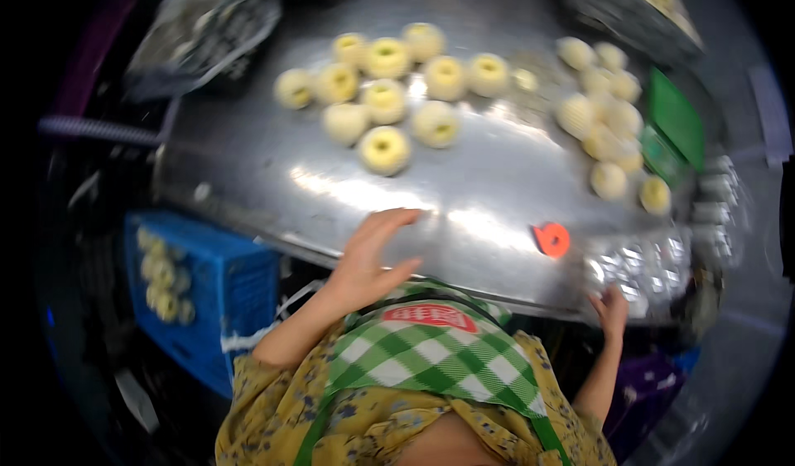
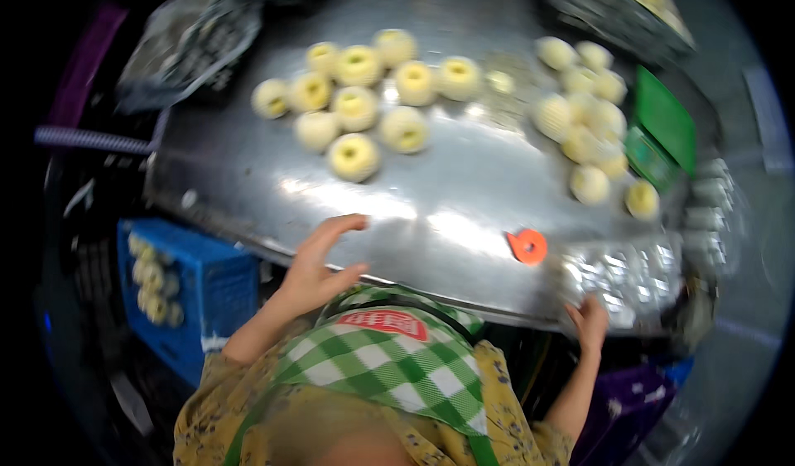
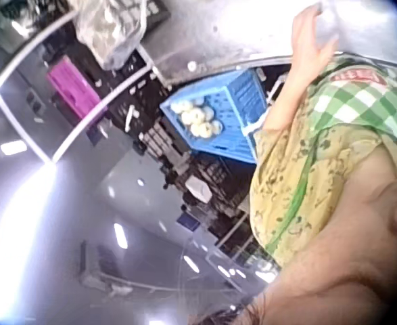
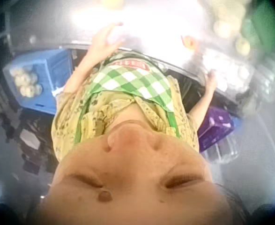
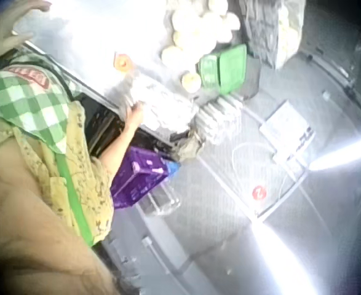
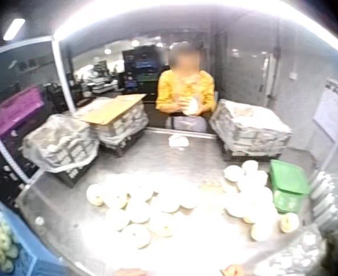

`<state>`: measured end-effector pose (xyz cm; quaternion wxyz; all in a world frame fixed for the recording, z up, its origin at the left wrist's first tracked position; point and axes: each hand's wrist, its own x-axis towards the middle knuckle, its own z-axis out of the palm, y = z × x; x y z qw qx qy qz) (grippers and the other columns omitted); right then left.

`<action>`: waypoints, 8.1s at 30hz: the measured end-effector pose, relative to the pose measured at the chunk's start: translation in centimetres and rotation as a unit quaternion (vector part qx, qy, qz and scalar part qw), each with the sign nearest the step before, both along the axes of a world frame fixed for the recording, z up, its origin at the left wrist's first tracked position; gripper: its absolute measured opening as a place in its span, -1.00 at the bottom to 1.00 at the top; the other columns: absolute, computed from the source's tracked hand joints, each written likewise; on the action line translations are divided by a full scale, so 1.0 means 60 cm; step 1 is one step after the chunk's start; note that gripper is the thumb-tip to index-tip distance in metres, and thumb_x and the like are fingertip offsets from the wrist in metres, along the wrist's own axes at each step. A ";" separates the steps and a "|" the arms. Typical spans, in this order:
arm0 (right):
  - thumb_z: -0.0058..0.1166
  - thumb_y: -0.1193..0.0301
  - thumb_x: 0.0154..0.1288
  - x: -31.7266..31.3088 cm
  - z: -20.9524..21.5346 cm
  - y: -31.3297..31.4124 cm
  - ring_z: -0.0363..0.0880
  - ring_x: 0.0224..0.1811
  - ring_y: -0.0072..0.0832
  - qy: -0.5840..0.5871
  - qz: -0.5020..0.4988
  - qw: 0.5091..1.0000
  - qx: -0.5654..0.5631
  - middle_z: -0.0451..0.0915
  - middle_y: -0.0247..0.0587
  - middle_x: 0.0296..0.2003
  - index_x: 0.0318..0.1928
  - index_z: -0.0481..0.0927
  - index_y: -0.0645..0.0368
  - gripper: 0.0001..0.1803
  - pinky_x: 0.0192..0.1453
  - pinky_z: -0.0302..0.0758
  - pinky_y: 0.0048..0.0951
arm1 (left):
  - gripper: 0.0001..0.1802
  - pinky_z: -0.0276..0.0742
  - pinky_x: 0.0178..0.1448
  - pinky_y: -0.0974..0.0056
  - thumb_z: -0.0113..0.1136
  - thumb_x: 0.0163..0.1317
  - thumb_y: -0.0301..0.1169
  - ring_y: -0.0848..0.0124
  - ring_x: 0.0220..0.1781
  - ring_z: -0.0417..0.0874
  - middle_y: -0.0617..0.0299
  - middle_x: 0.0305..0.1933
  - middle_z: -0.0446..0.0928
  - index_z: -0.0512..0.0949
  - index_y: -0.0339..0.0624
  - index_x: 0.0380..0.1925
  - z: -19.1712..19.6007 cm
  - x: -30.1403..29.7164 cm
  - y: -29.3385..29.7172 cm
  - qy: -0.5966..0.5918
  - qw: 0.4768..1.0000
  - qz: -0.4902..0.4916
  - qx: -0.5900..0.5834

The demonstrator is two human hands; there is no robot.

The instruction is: The person picks up foam-wrapped pears and places them into plastic containers, then uses a hand-held tape dispenser to seal the containers before placing them into a blue crate.

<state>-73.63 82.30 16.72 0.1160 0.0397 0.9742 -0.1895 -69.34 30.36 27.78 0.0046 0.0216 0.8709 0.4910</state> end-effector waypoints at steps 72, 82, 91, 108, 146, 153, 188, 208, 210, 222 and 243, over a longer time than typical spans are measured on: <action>0.17 0.30 0.18 -0.079 -0.058 -0.534 0.26 -0.65 -0.52 0.057 0.487 0.860 -0.142 0.42 -0.27 -0.64 -0.16 0.56 0.21 -0.71 -0.54 0.28 -0.41 | -0.07 -0.03 0.37 -0.37 0.26 -0.06 -0.43 -0.01 0.53 -0.26 0.03 0.51 -0.23 0.09 0.12 0.37 -0.245 -0.006 -0.096 -0.082 0.974 0.115 -0.175; 0.18 0.25 0.18 -0.224 -0.004 -0.527 0.34 -0.06 -0.22 0.042 0.535 0.843 -0.018 0.38 -0.01 -0.07 0.17 0.36 0.20 -0.42 0.05 0.32 -0.26 | -0.14 -0.04 0.37 -0.36 0.15 0.00 -0.45 0.06 0.53 -0.16 0.04 0.47 -0.05 0.11 0.16 0.37 -0.274 -0.006 -0.082 -0.208 0.957 0.037 -0.199; 0.24 0.20 0.05 -0.209 -0.085 -0.702 -0.07 0.44 0.11 0.166 0.472 0.855 0.133 -0.01 0.17 0.39 0.32 0.21 0.21 -0.16 0.50 -0.19 -0.01 | -0.12 0.09 0.36 -0.21 0.34 -0.06 -0.20 0.06 0.43 0.09 0.06 0.38 0.16 0.19 0.11 0.32 -0.280 0.028 -0.079 -0.189 0.967 0.086 -0.149; 0.33 0.27 -0.04 -0.216 -0.053 -0.726 0.25 0.25 0.02 0.149 0.410 0.888 -0.145 0.20 0.05 0.26 0.18 0.36 0.17 -0.27 0.24 0.34 -0.13 | -0.25 0.40 0.21 0.13 0.27 0.11 -0.28 0.10 0.26 0.39 -0.10 0.25 0.31 0.21 -0.17 0.30 -0.315 0.028 -0.139 -0.117 0.953 0.224 0.166; 0.06 0.52 0.23 -0.079 -0.014 -0.667 0.60 -0.31 -0.14 0.126 0.225 0.892 -0.370 0.57 -0.07 -0.26 -0.20 0.58 0.21 -0.87 -0.26 0.53 -0.32 | -0.23 0.39 0.27 0.22 0.30 0.01 -0.61 0.33 0.20 0.40 0.19 0.15 0.36 0.20 -0.11 0.24 -0.260 0.000 -0.041 -0.167 0.750 0.249 0.589; -0.07 0.43 0.38 -0.079 -0.028 -0.618 0.62 -0.23 -0.31 -0.220 -0.079 0.750 -0.619 0.60 -0.14 -0.22 -0.15 0.53 0.25 -0.83 -0.15 0.57 -0.33 | -0.22 0.31 0.36 0.15 0.38 0.04 -0.31 0.27 0.30 0.35 0.15 0.25 0.33 0.23 -0.08 0.26 -0.288 0.034 -0.054 -0.209 0.683 0.130 0.687; -0.12 0.26 0.39 -0.051 -0.064 -0.441 0.41 0.06 -0.43 -0.214 -0.178 0.738 -0.615 0.49 -0.12 -0.03 0.10 0.44 0.22 -0.61 0.12 0.36 -0.37 | -0.21 0.30 0.33 -0.13 0.05 0.17 0.23 0.12 0.29 0.39 0.04 0.26 0.35 0.28 -0.07 0.24 -0.189 -0.019 0.150 -0.383 0.523 0.125 0.751; -0.26 0.12 0.42 -0.042 -0.007 -0.461 0.49 -0.04 -0.51 -0.432 -0.194 0.546 -0.691 0.55 -0.32 -0.08 0.15 0.45 0.10 -0.54 0.07 0.45 -0.40 | -0.43 0.34 0.31 -0.15 0.06 0.27 -0.03 0.07 0.27 0.39 0.08 0.23 0.39 0.32 0.00 0.23 -0.231 -0.008 0.139 -0.325 0.439 0.026 0.837; -0.23 0.11 0.41 -0.016 -0.012 -0.467 0.49 -0.08 -0.61 -0.430 -0.184 0.517 -0.717 0.55 -0.37 -0.11 0.12 0.47 0.07 -0.56 -0.01 0.49 -0.47 | -0.23 0.32 0.32 -0.15 0.33 0.06 -0.10 0.07 0.27 0.38 0.12 0.26 0.36 0.27 0.02 0.26 -0.230 -0.004 0.129 -0.321 0.459 0.031 0.828; 0.11 0.50 0.16 -0.013 0.012 -0.430 0.42 -0.49 -0.52 -0.005 0.052 0.921 -0.386 0.47 -0.30 -0.51 -0.27 0.45 0.21 -0.85 -0.37 0.40 -0.52 | -0.18 0.48 0.21 0.25 0.40 -0.05 -0.55 0.36 0.19 0.44 0.17 0.17 0.39 0.24 -0.12 0.25 -0.208 -0.017 0.119 -0.262 0.803 0.069 0.531; 0.36 0.19 -0.07 0.016 -0.019 -0.413 0.25 0.31 -0.22 -0.174 0.081 0.770 -0.609 0.26 0.00 0.24 0.38 0.02 0.15 0.05 0.36 0.20 -0.26 | -0.01 0.25 0.39 0.14 0.44 -0.15 -0.49 0.23 0.30 0.34 0.06 0.24 0.32 0.13 -0.14 0.33 -0.174 -0.013 0.134 -0.321 0.799 0.069 0.503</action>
